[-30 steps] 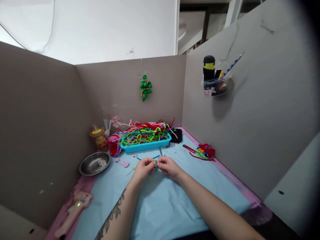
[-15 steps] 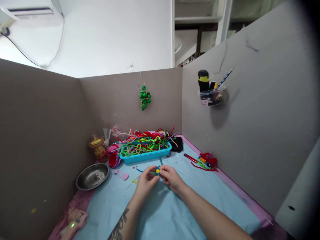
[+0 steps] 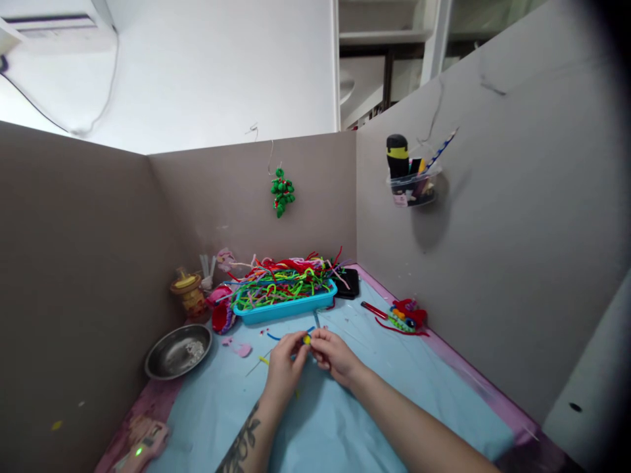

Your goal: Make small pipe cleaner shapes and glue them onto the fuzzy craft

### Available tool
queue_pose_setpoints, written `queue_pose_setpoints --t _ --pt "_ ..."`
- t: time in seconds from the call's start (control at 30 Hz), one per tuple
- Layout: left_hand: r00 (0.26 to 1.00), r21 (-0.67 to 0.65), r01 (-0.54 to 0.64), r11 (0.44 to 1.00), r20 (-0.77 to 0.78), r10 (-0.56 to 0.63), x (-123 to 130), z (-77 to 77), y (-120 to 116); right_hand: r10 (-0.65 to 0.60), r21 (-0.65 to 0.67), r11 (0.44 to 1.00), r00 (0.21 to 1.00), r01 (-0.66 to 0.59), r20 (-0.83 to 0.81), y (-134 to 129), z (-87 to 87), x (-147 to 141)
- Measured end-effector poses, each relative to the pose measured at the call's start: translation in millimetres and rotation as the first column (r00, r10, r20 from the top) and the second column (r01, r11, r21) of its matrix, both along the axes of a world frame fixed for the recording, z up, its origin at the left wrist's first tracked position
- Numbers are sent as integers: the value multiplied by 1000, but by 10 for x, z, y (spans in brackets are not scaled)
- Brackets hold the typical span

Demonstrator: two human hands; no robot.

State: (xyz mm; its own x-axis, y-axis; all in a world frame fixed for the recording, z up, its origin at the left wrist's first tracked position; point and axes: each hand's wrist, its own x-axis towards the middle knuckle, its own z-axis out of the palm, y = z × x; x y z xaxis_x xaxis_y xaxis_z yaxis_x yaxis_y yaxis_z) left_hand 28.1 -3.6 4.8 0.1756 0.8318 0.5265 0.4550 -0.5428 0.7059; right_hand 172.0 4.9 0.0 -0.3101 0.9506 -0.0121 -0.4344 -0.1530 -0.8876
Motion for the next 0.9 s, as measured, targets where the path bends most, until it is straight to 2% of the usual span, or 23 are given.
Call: queue_pose_setpoints --t 0.17,0.3,0.53,0.9 --pt "999 -19 17 1000 -33 -18 2 35 1 53 -9 999 998 -53 16 -7 12 42" --pt "998 -29 60 998 -25 -61 7 40 -8 26 -43 999 1000 -26 15 -6 7 62" --pt "993 -22 91 996 -78 -92 5 65 -29 20 -20 1000 998 -19 56 4 -13 62" --pt "994 -59 105 993 -26 -107 3 57 -3 29 -33 999 999 -28 30 -8 10 39"
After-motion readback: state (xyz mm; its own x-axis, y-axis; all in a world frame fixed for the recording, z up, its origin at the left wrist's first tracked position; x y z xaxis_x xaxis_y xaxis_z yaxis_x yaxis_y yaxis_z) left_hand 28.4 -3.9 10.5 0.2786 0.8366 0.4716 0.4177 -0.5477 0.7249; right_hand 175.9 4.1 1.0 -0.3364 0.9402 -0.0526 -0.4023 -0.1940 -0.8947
